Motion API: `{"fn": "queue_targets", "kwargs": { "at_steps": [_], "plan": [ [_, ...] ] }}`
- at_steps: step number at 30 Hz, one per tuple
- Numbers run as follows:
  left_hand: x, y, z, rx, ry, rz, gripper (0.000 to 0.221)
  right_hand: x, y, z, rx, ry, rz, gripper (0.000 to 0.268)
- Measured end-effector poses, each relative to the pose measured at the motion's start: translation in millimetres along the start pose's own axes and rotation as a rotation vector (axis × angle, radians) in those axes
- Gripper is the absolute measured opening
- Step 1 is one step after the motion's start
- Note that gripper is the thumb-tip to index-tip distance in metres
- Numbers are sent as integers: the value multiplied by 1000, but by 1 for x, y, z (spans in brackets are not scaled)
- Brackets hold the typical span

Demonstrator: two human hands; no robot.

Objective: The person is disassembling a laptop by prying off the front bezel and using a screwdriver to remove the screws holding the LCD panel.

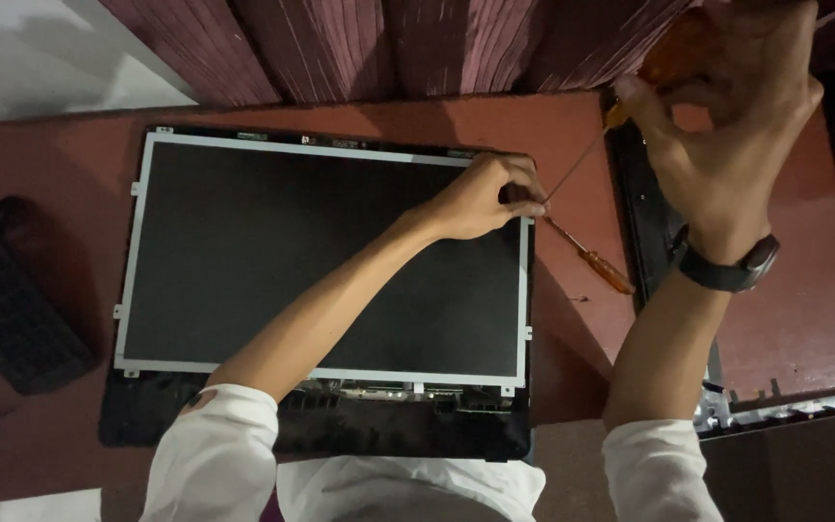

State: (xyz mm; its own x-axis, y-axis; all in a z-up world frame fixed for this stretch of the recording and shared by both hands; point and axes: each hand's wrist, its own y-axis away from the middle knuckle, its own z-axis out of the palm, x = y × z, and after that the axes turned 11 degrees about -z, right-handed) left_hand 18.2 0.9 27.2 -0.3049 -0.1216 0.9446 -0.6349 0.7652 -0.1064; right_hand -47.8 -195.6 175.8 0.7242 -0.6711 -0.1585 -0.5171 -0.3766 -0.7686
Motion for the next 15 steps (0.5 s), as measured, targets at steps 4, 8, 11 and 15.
{"fn": "queue_targets", "kwargs": {
  "at_steps": [4, 8, 11, 15],
  "plan": [
    [2, 1, 0, 0, -16, -31, 12, 1, -2, 0, -1, -22, -55, 62],
    [3, 2, 0, -2, -34, -48, 12, 22, 18, 2, -2, 103, -68, 85],
    [3, 2, 0, 2, -31, -37, 10, 24, 22, 4, 19, 72, -5, 88],
    [2, 2, 0, 5, -49, -24, 10, 28, 23, 4, 8, 118, -21, 84]
  ]
}}
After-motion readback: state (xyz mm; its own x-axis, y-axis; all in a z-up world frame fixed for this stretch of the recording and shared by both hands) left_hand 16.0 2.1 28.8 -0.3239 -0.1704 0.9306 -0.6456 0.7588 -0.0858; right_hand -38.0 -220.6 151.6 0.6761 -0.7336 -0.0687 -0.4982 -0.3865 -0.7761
